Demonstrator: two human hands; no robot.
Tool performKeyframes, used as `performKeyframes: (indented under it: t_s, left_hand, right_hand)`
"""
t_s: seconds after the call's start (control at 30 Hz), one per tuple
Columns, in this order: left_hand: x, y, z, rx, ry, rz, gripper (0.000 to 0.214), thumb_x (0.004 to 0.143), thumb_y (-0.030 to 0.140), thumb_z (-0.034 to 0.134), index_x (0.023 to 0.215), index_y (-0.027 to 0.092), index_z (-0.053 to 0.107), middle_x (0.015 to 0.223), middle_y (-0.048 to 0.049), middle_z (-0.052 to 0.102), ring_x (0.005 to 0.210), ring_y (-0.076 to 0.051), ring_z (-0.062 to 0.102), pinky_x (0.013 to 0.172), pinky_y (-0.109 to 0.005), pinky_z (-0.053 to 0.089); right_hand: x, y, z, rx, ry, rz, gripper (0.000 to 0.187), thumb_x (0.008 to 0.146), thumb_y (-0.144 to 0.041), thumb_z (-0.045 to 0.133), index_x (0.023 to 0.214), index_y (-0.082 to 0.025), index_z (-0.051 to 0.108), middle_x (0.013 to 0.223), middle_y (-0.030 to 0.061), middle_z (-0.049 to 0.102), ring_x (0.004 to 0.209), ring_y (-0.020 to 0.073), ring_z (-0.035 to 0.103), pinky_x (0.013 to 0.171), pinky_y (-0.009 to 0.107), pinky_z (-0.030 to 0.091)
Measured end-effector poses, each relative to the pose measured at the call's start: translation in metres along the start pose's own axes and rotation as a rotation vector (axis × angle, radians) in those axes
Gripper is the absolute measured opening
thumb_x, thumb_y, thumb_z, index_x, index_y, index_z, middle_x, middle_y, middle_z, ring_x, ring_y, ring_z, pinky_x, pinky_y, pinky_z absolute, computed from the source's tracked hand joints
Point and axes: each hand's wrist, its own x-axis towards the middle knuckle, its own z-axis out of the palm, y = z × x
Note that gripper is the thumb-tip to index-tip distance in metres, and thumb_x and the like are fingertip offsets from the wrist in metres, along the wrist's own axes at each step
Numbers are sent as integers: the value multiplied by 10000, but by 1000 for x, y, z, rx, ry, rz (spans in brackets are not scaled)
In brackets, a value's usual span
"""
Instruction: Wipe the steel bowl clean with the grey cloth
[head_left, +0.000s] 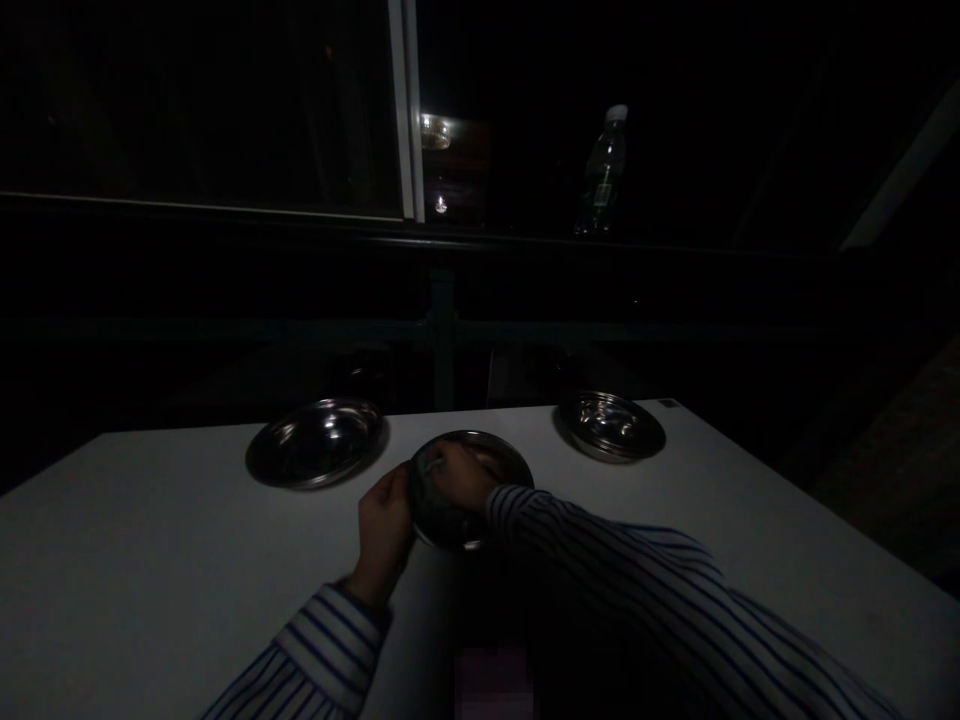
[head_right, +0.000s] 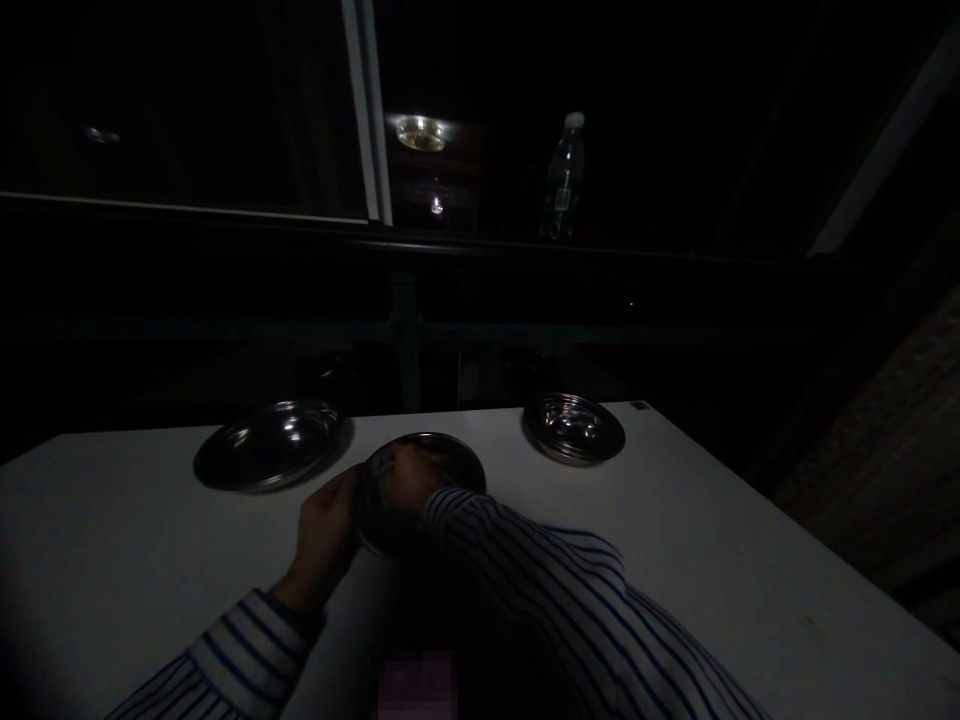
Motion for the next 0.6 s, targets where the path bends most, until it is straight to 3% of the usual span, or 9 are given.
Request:
performKeyframes:
  t_s: [0.13, 0.23, 0.47, 0.6]
  left_hand:
    - [-3, 2, 2, 17, 5, 4, 339, 735, 351, 502, 897, 110, 678, 811, -81, 713, 752, -208, 639, 692, -310, 476]
    - [-3, 2, 3, 53, 14, 27, 346, 729, 366, 509, 883, 109, 681, 807, -89, 713, 788, -224, 637, 686, -310, 475]
    - [0, 2, 1, 86, 92, 54, 310, 721, 324, 487, 840, 113, 681, 834, -95, 710, 801, -227, 632, 720, -319, 466]
    - [1, 3, -1, 132, 131, 57, 302, 719, 308, 490, 843, 116, 687, 857, -89, 712, 808, -221, 629, 723, -304, 459]
  right_hand:
    - [4, 12, -9, -40, 104, 136, 279, 767, -72, 421, 1012, -91, 553, 1068, 178, 591, 1018, 239, 546, 830, 318, 396]
    - [4, 11, -9, -17, 80, 140, 256, 783, -92, 422, 998, -104, 560, 1056, 157, 598, 992, 224, 555, 809, 303, 406]
    - [-4, -4, 5, 83, -223, -73, 165, 778, -150, 521, 925, -141, 595, 904, 38, 642, 824, 128, 591, 671, 192, 438]
    - [-19, 1, -6, 45, -420, -189, 215, 793, -184, 544, 996, -141, 599, 982, 40, 641, 866, 118, 593, 708, 178, 439]
